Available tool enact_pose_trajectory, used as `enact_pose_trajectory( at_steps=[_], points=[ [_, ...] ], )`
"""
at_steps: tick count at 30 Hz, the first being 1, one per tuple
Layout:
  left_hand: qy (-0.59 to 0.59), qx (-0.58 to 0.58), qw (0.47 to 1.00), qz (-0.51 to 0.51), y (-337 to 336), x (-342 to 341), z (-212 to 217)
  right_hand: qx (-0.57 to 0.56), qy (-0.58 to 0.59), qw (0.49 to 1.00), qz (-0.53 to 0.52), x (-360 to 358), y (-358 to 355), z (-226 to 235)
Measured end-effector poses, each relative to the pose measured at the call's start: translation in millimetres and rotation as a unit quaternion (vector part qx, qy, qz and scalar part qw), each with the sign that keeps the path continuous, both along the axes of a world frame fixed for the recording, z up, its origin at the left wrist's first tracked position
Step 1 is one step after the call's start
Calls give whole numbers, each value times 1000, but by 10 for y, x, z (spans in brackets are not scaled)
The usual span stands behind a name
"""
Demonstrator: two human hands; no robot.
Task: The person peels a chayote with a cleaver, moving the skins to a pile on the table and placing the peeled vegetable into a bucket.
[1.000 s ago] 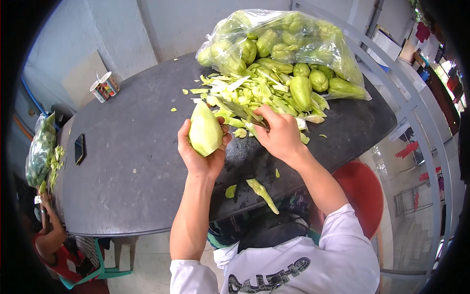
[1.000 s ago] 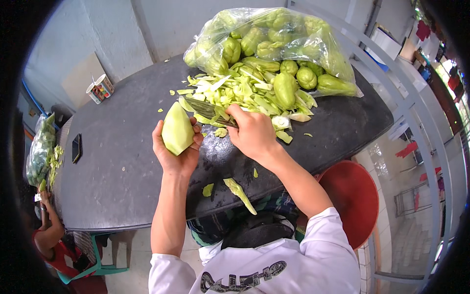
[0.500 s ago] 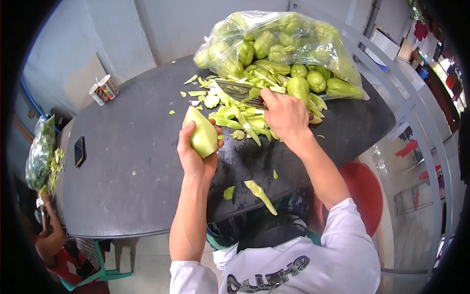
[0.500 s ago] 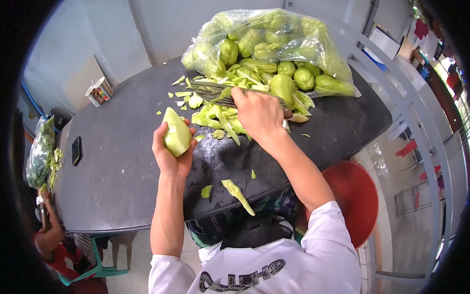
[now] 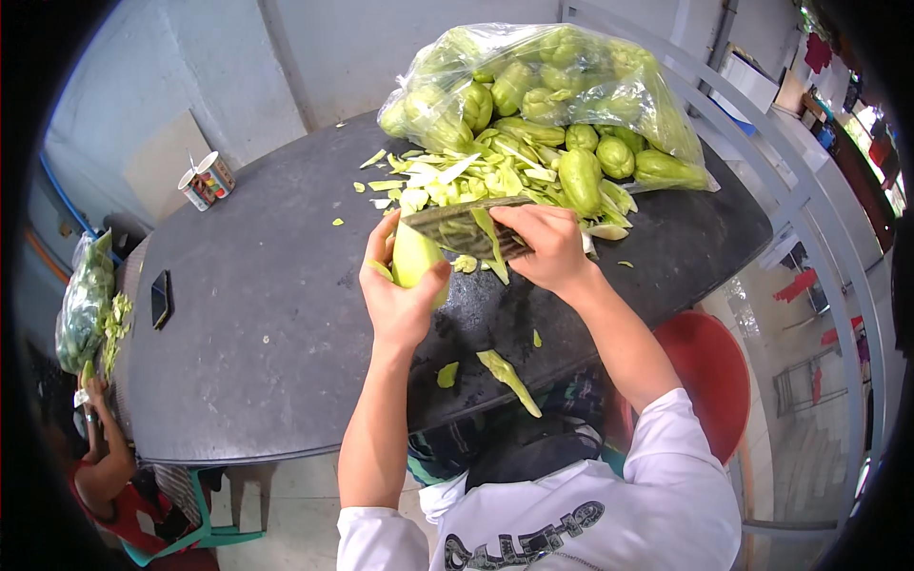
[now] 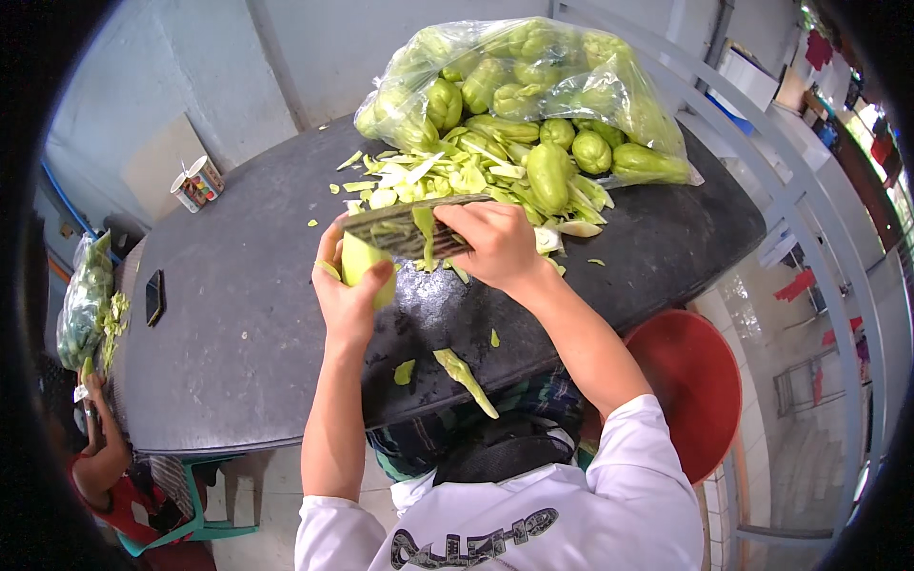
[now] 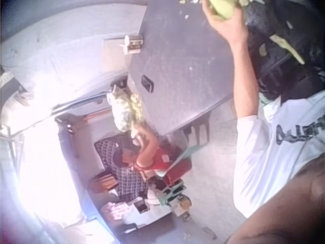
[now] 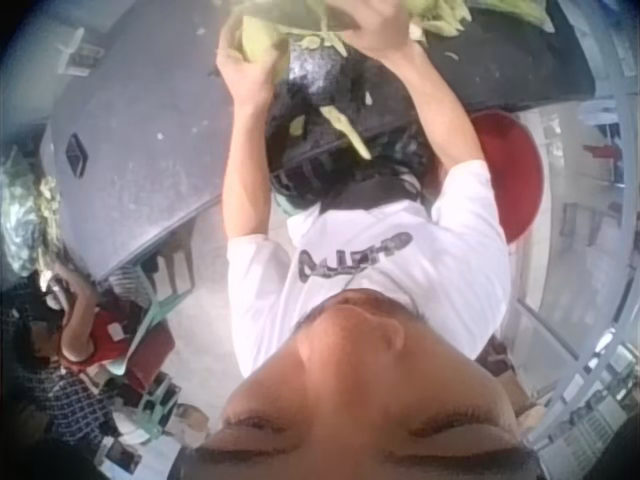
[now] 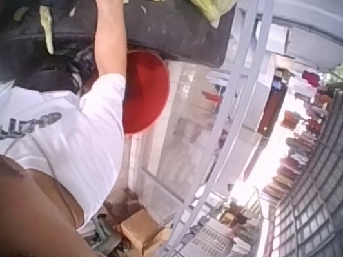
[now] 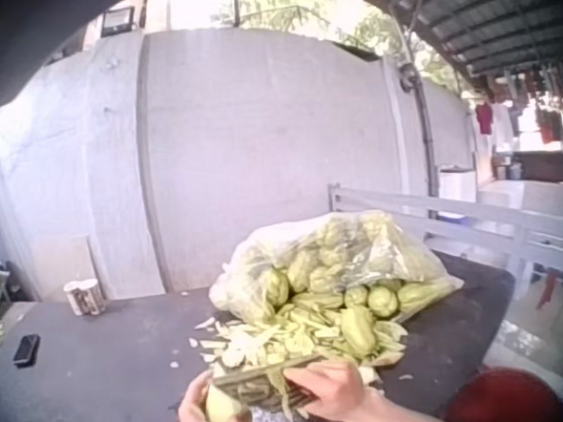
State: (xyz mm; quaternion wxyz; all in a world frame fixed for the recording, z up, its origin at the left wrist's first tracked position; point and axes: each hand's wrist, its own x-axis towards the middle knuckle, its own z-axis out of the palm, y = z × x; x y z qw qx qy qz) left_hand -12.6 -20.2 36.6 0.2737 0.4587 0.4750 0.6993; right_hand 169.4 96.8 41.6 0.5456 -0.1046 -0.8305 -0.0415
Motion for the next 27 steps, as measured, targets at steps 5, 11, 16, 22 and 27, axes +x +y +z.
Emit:
enact_pose_trajectory(
  at_steps=[5, 11, 16, 22, 27],
  points=[
    [124, 58, 990, 45, -1, 38, -19, -10, -26, 997, 70, -22, -84, 72],
    [245, 74, 963, 89, -10, -31, -84, -46, -21, 992, 118, -15, -139, 133],
    [268, 54, 955, 111, -71, -108, 27, -138, -80, 987, 24, 100, 12, -27],
    [263, 41, 961, 78, -92, -183, 60, -115, -60, 991, 30, 95, -33, -14],
    [272, 43, 960, 48, -93, -218, 58, -176, -124, 976, -44, 110, -32, 2]
  ],
)
